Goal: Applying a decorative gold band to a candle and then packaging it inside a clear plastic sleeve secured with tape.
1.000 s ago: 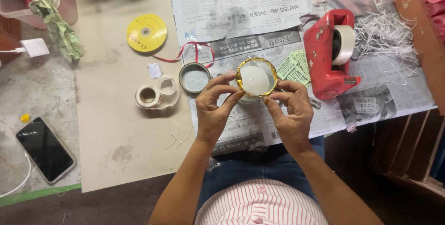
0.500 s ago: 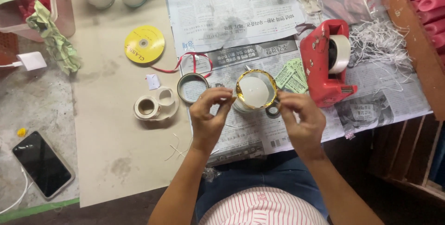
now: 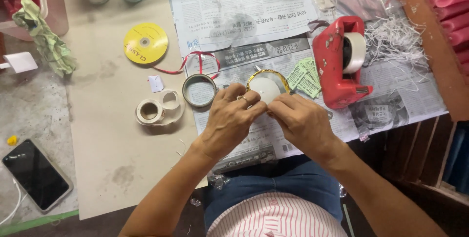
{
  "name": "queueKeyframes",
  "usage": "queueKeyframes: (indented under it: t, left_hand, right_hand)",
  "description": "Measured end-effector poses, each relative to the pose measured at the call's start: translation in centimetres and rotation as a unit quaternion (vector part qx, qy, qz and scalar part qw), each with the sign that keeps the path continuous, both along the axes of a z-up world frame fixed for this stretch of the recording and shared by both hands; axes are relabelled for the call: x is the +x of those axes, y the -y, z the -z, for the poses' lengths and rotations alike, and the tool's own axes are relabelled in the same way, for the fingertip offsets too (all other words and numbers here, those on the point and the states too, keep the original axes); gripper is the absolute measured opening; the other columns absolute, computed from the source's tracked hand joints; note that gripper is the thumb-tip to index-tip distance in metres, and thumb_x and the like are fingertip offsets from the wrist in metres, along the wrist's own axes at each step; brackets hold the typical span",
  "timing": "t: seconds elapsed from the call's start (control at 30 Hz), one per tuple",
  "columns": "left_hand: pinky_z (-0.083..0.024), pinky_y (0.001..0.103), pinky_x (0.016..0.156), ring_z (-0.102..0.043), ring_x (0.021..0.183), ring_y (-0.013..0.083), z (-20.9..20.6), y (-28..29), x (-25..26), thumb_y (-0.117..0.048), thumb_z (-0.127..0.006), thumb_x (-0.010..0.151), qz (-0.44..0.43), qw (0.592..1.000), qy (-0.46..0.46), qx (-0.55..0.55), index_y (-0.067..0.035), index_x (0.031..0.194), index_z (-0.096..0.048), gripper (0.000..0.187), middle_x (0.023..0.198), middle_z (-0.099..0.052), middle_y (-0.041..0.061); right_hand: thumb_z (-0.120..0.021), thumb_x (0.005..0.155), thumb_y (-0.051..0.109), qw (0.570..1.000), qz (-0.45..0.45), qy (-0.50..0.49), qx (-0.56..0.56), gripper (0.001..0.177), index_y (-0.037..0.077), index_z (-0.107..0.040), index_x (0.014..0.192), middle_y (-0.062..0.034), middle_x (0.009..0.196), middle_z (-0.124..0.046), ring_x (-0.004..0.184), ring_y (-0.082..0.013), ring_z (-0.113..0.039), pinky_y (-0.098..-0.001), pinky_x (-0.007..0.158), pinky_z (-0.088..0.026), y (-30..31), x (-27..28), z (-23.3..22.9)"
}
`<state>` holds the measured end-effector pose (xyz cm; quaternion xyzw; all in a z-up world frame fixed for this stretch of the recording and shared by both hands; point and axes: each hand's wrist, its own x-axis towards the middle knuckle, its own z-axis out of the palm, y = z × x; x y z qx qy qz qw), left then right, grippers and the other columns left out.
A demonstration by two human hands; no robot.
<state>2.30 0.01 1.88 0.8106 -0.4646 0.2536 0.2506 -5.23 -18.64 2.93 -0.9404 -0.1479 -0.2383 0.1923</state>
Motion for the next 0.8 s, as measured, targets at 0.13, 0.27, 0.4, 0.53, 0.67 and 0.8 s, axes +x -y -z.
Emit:
queueKeyframes:
  t: [0.13, 0.27, 0.4, 0.53, 0.67, 0.8]
  left_hand:
    - [-0.046, 0.036, 0.072, -0.055, 0.095, 0.0240, -2.3, -0.2, -0.1, -0.014, -0.069, 0.091, 0.011, 1.000, -0.004, 0.022, -0.018, 0.088, -0.066, 0.005, 0.098, -0.061, 0.000]
    - [-0.054, 0.045, 0.082, -0.064, 0.100, 0.0355, -1.9, -2.7, -0.7, -0.023, -0.082, 0.086, -0.005, 0.990, -0.099, -0.105, -0.011, 0.120, -0.071, 0.038, 0.126, -0.065, 0.015]
    - [-0.055, 0.039, 0.087, -0.066, 0.106, 0.0328, -0.4, -6.5, -1.7, -0.018, -0.086, 0.085, -0.083, 0.980, -0.117, -0.135, -0.008, 0.121, -0.072, 0.040, 0.123, -0.067, 0.014]
    - [-0.057, 0.037, 0.080, -0.068, 0.101, 0.0284, -0.2, -6.7, -3.3, -0.006, -0.083, 0.089, -0.117, 0.968, -0.186, -0.124, -0.004, 0.114, -0.074, 0.027, 0.114, -0.069, 0.014]
    - [-0.056, 0.032, 0.067, -0.067, 0.102, 0.0230, -0.3, -6.1, -4.4, -0.003, -0.080, 0.092, -0.129, 0.957, -0.223, -0.137, -0.006, 0.113, -0.072, 0.023, 0.118, -0.069, 0.013]
    - [-0.054, 0.030, 0.066, -0.066, 0.092, 0.0201, -0.1, -6.5, -4.3, -0.003, -0.080, 0.092, -0.125, 0.955, -0.232, -0.136, -0.005, 0.113, -0.073, 0.021, 0.118, -0.069, 0.013]
  right_hand:
    - [-0.068, 0.095, 0.019, 0.999, 0.008, -0.012, -0.047, 0.001, 0.020, -0.068, 0.095, 0.0024, 0.098, -0.066, 0.077, -0.0240, -0.068, -0.0365, 0.065, -0.056, 0.5, -0.2, -1.6]
    - [-0.072, 0.096, 0.006, 0.987, 0.023, 0.039, 0.156, 0.003, 0.005, -0.070, 0.094, -0.0163, 0.119, -0.068, 0.105, -0.0402, -0.066, -0.0448, 0.087, -0.054, 5.5, -2.7, -2.7]
    - [-0.071, 0.105, 0.004, 0.955, 0.238, 0.016, 0.176, 0.004, 0.007, -0.073, 0.106, -0.0097, 0.107, -0.069, 0.092, -0.0231, -0.064, -0.0310, 0.071, -0.050, 16.3, -3.7, 2.5]
    - [-0.072, 0.100, 0.028, 0.802, 0.343, -0.290, 0.393, 0.022, 0.008, -0.073, 0.106, -0.0069, 0.103, -0.072, 0.094, -0.0150, -0.065, -0.0312, 0.076, -0.054, 19.1, -1.4, 3.4]
    - [-0.069, 0.094, 0.018, 0.770, 0.345, -0.353, 0.406, 0.012, 0.007, -0.075, 0.096, -0.0036, 0.090, -0.073, 0.082, -0.0134, -0.066, -0.0281, 0.071, -0.053, 20.1, 0.4, 4.8]
    - [-0.074, 0.087, 0.015, 0.859, 0.290, -0.197, 0.372, 0.010, 0.010, -0.075, 0.079, -0.0038, 0.108, -0.070, 0.103, -0.0138, -0.066, -0.0316, 0.095, -0.049, 17.9, -1.7, 2.1]
